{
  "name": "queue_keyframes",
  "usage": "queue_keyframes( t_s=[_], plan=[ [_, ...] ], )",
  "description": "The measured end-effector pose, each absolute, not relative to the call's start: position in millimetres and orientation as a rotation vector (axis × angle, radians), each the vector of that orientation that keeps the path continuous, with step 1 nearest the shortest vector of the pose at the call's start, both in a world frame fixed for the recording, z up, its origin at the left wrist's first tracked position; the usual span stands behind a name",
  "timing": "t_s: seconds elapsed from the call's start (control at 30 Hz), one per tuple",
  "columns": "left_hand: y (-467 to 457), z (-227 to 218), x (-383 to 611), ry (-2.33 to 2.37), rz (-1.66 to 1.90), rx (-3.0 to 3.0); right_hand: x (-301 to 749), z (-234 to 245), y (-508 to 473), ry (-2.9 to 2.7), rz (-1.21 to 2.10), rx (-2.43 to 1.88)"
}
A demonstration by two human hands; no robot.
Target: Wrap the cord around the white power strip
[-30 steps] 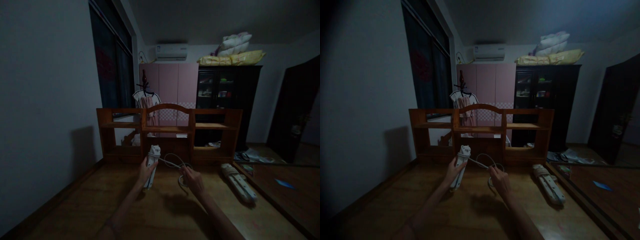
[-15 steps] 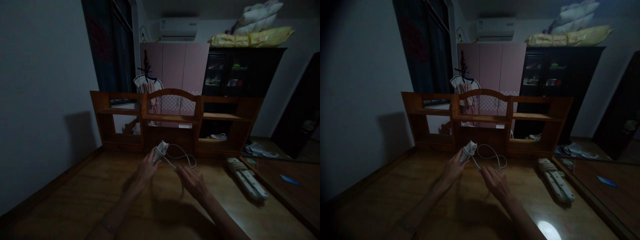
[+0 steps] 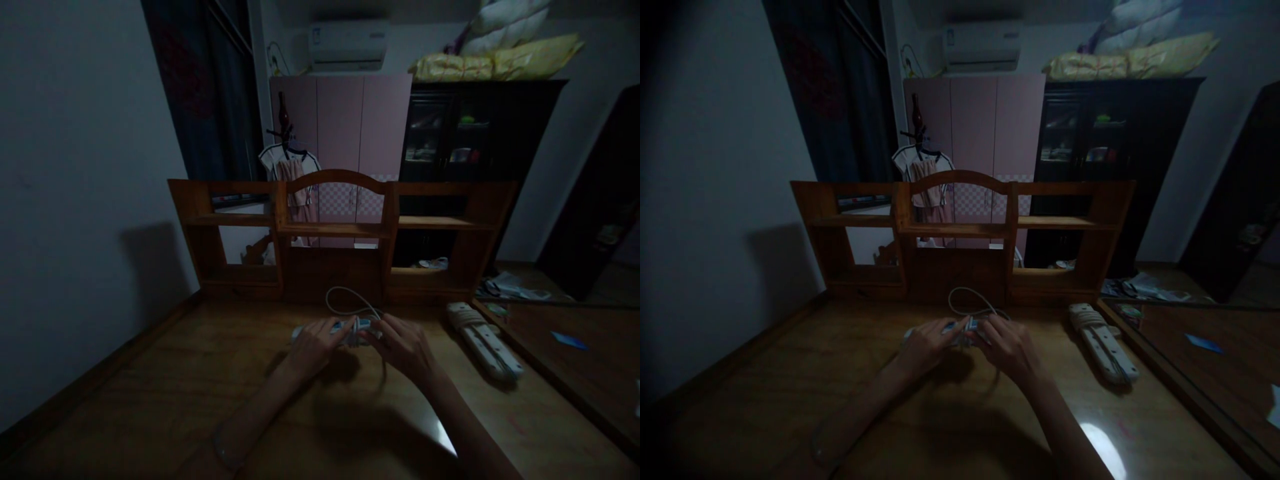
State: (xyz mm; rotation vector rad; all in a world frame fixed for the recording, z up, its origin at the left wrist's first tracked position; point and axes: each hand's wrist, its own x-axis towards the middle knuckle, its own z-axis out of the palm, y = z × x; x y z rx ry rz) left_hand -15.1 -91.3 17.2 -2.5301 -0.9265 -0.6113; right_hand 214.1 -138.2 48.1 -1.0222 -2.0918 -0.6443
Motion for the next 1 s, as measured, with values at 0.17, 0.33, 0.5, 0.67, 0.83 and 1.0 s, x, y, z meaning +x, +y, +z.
queue_keyframes(
  t_s=[0.17, 0.33, 0.5, 0.67, 0.83, 1.0],
  plan=[
    [-96, 17, -16, -0.725, -0.51, -2.494, 222, 54, -137, -2.145, -0.481, -1.034],
    [-95, 14, -13, -0.572, -0.577, -2.499, 234, 55, -133, -2.126, -0.361, -1.071],
    [-99, 10, -12, -0.386, -0.614, -2.449, 236, 49, -124, -1.964, 0.058, -1.124],
    [-114, 12, -11, -0.248, -0.634, -2.405, 229, 45, -117, -1.771, 0.411, -1.189],
    [-115, 10, -12, -0.253, -0.644, -2.394, 225, 43, -113, -1.737, 0.491, -1.217],
    [-111, 6, -16, -0.243, -0.656, -2.42, 218, 39, -114, -1.774, 0.493, -1.176]
  ],
)
